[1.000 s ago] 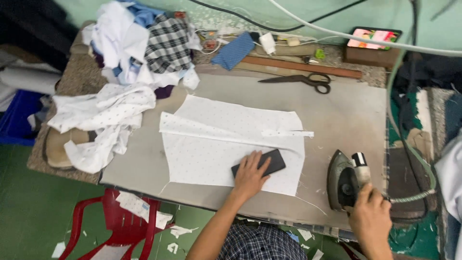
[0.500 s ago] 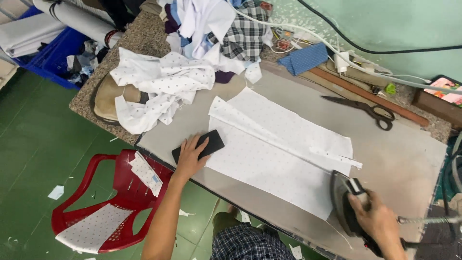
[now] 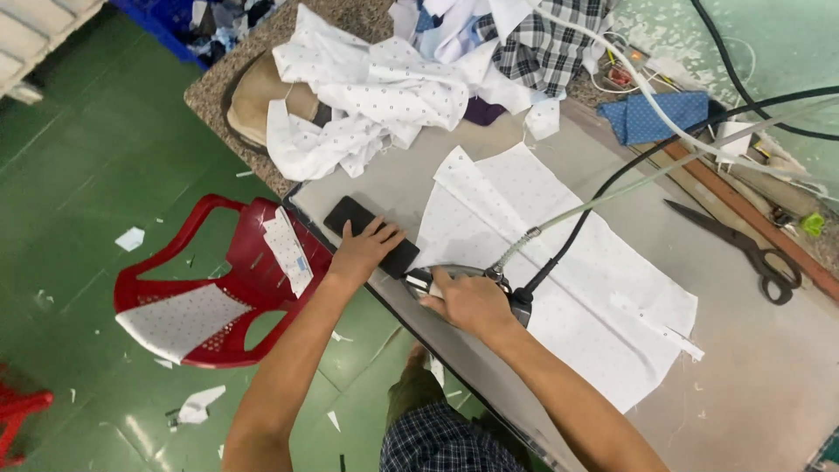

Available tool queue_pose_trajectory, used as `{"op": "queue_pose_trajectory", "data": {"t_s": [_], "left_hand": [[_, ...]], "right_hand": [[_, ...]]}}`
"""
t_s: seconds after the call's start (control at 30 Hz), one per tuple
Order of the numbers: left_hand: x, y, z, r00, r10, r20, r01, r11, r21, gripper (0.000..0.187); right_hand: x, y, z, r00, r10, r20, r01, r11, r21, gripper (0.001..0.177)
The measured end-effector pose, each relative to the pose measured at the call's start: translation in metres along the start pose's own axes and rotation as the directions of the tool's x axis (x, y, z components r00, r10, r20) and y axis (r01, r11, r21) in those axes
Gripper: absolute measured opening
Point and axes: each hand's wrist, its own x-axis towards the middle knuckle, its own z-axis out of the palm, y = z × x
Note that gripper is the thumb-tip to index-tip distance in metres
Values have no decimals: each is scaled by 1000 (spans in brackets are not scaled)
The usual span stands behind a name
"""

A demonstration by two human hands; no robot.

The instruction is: The person irons a white patterned fabric piece on a work table. They repeatedly smooth the fabric, use a steam iron to press it, and occasionally place a black rectangular object on the fabric to hold it flat while ironing.

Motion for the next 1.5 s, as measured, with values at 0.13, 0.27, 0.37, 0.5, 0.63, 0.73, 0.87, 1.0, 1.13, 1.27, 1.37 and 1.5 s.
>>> {"op": "queue_pose_trajectory", "data": {"t_s": [0.13, 0.27, 0.37, 0.5, 0.63, 0.73, 0.87, 1.0, 1.13, 1.27, 1.37, 1.5], "left_hand": [[2, 28, 17, 998, -51, -24, 52, 998, 33, 94], [-17, 79, 27, 995, -80, -62, 81, 996, 21, 94], [-27, 121, 54, 981, -143, -128, 153, 986, 71, 92], [-55, 188, 122, 776, -245, -581, 376, 920, 115, 56], [-97, 304, 183, 465, -136, -875, 162, 985, -67, 8], [-85, 406, 250, 415, -95, -905, -121, 980, -159, 13], [-103, 480, 204, 408, -171, -897, -175, 949, -261, 24], [-87, 515, 207, 483, -337, -808, -178, 866, -467, 53], [-77, 526, 210, 515, -368, -774, -33, 894, -447, 65], [-64, 530, 232, 496, -388, -777, -42, 883, -468, 67], [-64, 530, 231, 500, -380, -778, -59, 882, -468, 64], [-62, 529, 230, 426, -376, -823, -94, 886, -454, 55]], "right_hand": [[-15, 11, 23, 994, -56, -99, 52, 998, -43, 42], [-51, 28, 29, 992, -89, -88, 86, 996, -35, 41], [-83, 40, 33, 993, -84, -78, 81, 996, -39, 37], [-118, 58, 46, 994, -74, -76, 68, 995, -75, 37], [-139, 75, 64, 995, -60, -75, 52, 993, -107, 40], [-156, 79, 69, 993, -66, -100, 56, 993, -100, 39], [-147, 108, 114, 972, -115, -206, 70, 975, -213, 53], [-153, 109, 110, 979, -98, -181, 66, 982, -178, 53], [-156, 108, 107, 978, -110, -178, 85, 986, -143, 50], [-172, 92, 80, 987, -96, -127, 88, 994, -63, 45], [-174, 92, 78, 984, -107, -143, 100, 994, -53, 46], [-174, 94, 78, 978, -133, -163, 129, 991, -33, 48]]}}
